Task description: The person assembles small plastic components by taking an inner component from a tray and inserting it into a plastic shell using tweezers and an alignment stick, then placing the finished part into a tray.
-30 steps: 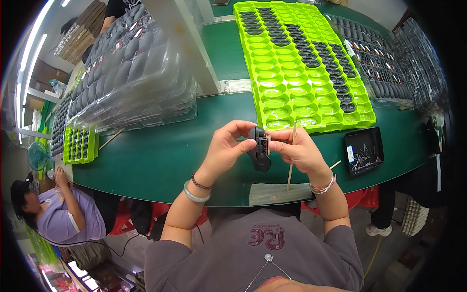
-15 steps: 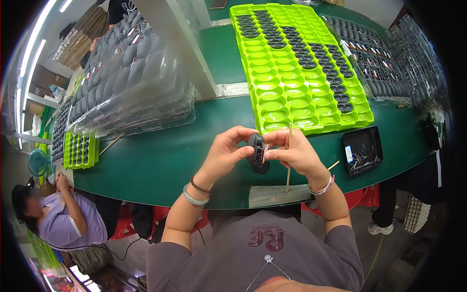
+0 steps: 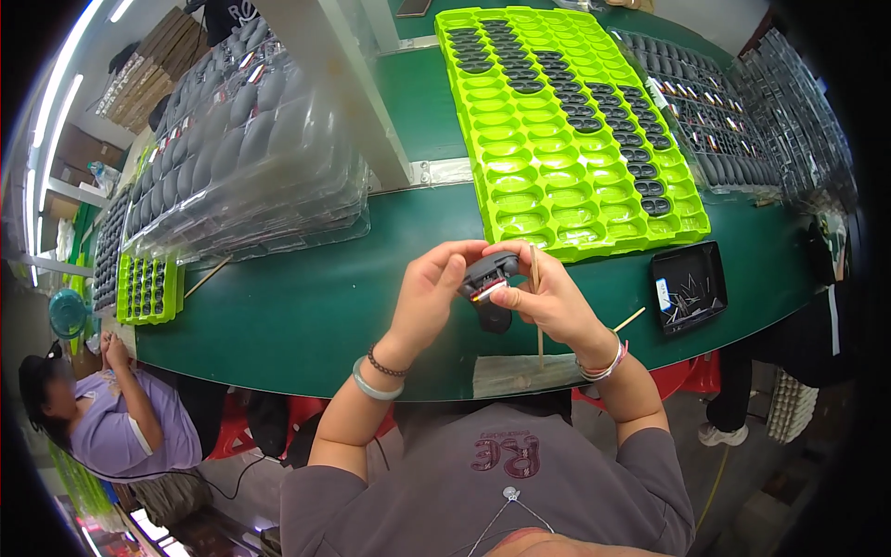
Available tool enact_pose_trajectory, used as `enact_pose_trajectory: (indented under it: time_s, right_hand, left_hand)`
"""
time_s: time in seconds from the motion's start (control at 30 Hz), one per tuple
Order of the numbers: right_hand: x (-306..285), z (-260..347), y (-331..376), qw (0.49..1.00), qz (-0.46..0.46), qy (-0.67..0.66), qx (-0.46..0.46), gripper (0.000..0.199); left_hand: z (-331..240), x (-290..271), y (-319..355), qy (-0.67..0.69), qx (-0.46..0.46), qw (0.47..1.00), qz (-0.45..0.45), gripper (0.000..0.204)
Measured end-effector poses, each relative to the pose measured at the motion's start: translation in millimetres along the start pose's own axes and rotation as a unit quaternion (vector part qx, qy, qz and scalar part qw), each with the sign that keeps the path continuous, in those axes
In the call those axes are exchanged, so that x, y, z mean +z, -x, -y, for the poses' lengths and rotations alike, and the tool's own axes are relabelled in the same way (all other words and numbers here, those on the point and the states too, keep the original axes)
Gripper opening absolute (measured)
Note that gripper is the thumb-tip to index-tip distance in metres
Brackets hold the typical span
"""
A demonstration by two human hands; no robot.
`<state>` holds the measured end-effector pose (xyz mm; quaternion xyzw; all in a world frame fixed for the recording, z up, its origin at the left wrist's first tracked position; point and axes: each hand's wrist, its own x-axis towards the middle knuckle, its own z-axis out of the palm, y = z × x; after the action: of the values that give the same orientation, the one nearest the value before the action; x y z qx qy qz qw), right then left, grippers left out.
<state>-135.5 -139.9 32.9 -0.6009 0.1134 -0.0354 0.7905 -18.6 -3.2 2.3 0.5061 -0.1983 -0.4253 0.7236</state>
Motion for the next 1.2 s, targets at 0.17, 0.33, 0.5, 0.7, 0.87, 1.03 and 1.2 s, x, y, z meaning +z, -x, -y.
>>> enact_pose_trajectory:
  time_s: [0.17, 0.33, 0.5, 0.7, 0.87, 1.03, 1.2]
  right_hand:
    - [-3, -12, 0, 0.998, -0.046, -0.034, -0.023, 0.041]
    - [-3, -9, -2, 0.999, -0.037, -0.005, 0.02, 0.041]
    - [-16, -10, -5, 0.999, -0.003, -0.049, 0.006, 0.045]
    - [-62, 42, 55, 0.946, -0.101, 0.282, -0.123, 0.027]
    - [-167, 37, 127, 0.754, -0.377, 0.537, -0.022, 0.012]
    - [-199, 3, 143, 0.611, -0.378, 0.69, 0.08, 0.009]
    - [-206, 2, 138, 0.626, -0.318, 0.702, 0.115, 0.007]
  left_hand:
    - [3, 5, 3, -0.137, 0.174, 0.974, 0.047, 0.054]
    - [0, 1, -2, -0.224, 0.167, 0.958, 0.06, 0.052]
    - [4, -6, 0, -0.128, 0.113, 0.985, 0.038, 0.043]
    - [7, -16, -5, -0.091, 0.101, 0.99, 0.03, 0.036]
    - [7, -3, -3, -0.082, 0.092, 0.991, 0.054, 0.037]
    - [8, -3, -5, -0.093, 0.085, 0.99, 0.058, 0.037]
    - [10, -8, -8, -0.1, 0.079, 0.991, 0.043, 0.036]
